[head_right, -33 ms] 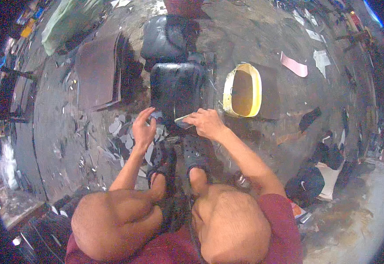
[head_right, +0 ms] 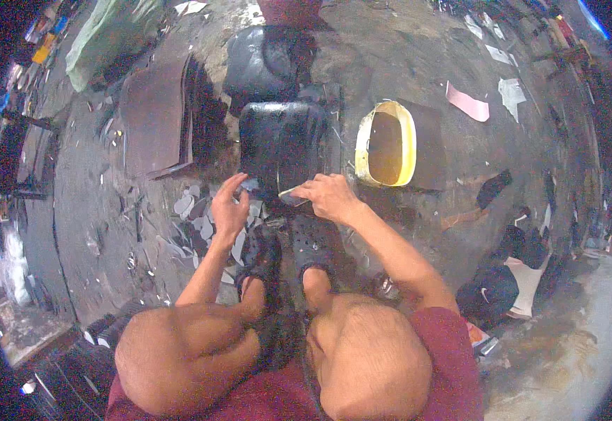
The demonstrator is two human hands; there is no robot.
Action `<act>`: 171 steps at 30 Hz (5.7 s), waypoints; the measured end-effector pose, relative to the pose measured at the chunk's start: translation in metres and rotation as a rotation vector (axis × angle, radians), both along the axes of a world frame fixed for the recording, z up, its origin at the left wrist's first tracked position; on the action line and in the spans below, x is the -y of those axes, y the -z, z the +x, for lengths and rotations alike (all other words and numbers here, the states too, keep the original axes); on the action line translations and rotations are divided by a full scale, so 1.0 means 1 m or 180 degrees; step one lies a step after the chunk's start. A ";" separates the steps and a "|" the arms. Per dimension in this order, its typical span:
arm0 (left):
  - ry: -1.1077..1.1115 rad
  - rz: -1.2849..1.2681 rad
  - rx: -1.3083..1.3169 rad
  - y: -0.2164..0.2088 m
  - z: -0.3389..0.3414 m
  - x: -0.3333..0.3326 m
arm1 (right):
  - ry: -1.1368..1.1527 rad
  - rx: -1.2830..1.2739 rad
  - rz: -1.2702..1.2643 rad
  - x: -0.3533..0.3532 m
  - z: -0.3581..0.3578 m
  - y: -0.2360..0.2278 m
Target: The person repeatedly dips a brush into a yellow container and applies a liquid to black shoe parts on the floor. They handle the parts one at a time, turning them over and brushing different areas.
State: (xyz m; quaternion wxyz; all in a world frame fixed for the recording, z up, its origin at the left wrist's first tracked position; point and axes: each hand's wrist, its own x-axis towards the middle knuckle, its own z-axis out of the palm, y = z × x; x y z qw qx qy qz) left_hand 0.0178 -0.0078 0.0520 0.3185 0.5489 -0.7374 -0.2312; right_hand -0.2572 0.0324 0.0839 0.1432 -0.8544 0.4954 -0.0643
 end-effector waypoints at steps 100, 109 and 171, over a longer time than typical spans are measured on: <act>0.0651 0.0995 0.0607 -0.002 -0.028 -0.001 | 0.3993 0.0388 -0.0361 0.021 -0.133 -0.069; 0.0645 0.0804 0.0412 0.011 -0.003 0.004 | 0.3795 0.1920 -0.0728 0.010 -0.160 -0.088; 0.2373 -0.0412 0.1125 0.042 -0.028 0.029 | 0.0715 -0.0442 0.0286 0.208 0.055 -0.012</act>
